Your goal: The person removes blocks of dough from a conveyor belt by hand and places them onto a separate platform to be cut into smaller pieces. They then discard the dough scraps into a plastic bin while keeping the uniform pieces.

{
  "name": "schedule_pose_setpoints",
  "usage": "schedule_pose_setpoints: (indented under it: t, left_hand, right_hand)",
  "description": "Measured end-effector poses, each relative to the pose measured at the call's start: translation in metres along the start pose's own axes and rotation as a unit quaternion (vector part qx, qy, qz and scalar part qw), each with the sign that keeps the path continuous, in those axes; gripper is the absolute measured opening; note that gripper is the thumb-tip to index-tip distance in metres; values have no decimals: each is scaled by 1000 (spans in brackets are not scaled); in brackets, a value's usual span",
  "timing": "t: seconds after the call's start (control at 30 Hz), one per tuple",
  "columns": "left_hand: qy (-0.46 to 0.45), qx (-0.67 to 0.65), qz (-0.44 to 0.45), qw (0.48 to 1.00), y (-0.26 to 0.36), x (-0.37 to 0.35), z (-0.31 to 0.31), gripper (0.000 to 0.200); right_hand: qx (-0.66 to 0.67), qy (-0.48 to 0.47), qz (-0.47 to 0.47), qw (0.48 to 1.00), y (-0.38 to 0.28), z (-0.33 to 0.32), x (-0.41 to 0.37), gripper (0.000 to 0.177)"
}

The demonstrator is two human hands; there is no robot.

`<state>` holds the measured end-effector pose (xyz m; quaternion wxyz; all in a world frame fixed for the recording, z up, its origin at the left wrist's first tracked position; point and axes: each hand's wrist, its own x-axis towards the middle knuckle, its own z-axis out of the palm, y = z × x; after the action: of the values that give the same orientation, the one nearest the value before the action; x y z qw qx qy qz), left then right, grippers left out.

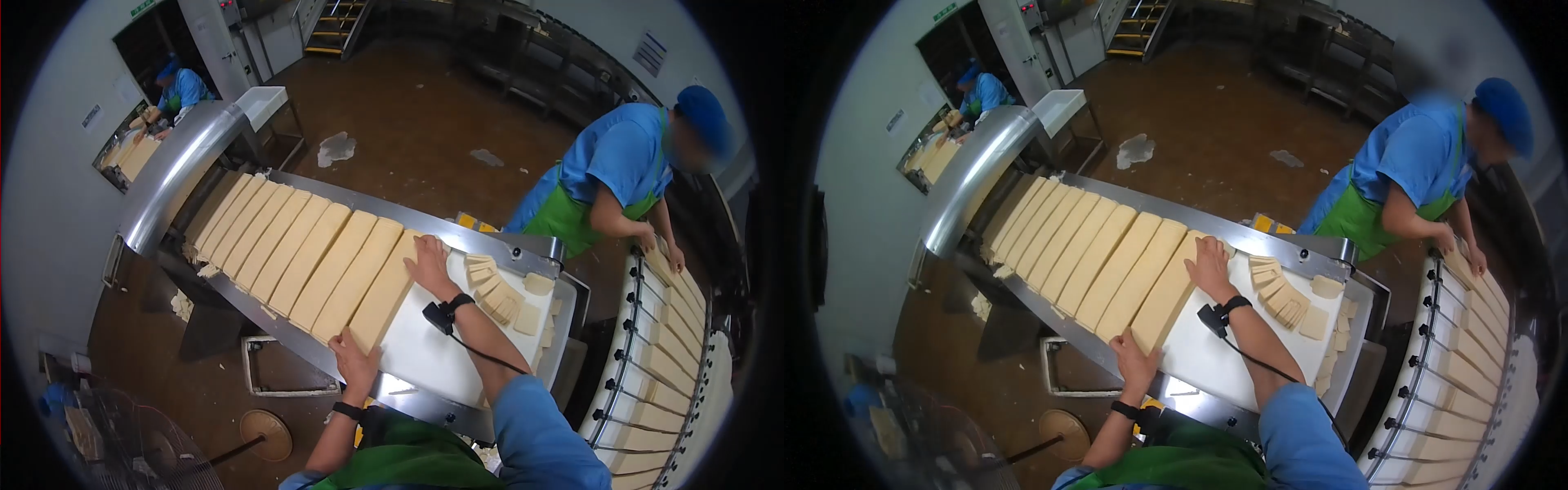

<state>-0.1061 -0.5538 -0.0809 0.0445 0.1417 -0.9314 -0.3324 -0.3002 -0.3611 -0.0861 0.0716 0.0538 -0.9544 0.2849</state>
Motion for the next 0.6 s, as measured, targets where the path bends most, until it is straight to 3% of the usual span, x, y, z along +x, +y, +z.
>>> schedule_pose_setpoints:
  t: [0.2,0.37,0.5,0.6]
  left_hand:
    - [-28,16,-31,999,16,6,-2,88]
    - [-28,26,-44,998,25,6,1,86]
    - [-57,42,6,997,26,7,0,82]
    - [-101,51,81,990,31,6,-2,79]
  right_hand:
    - [-110,-71,82,988,-2,8,34,50]
    - [-126,-64,74,987,1,3,25,52]
    - [-116,-31,79,990,25,-26,-15,52]
    - [-3,36,81,996,70,-43,-71,58]
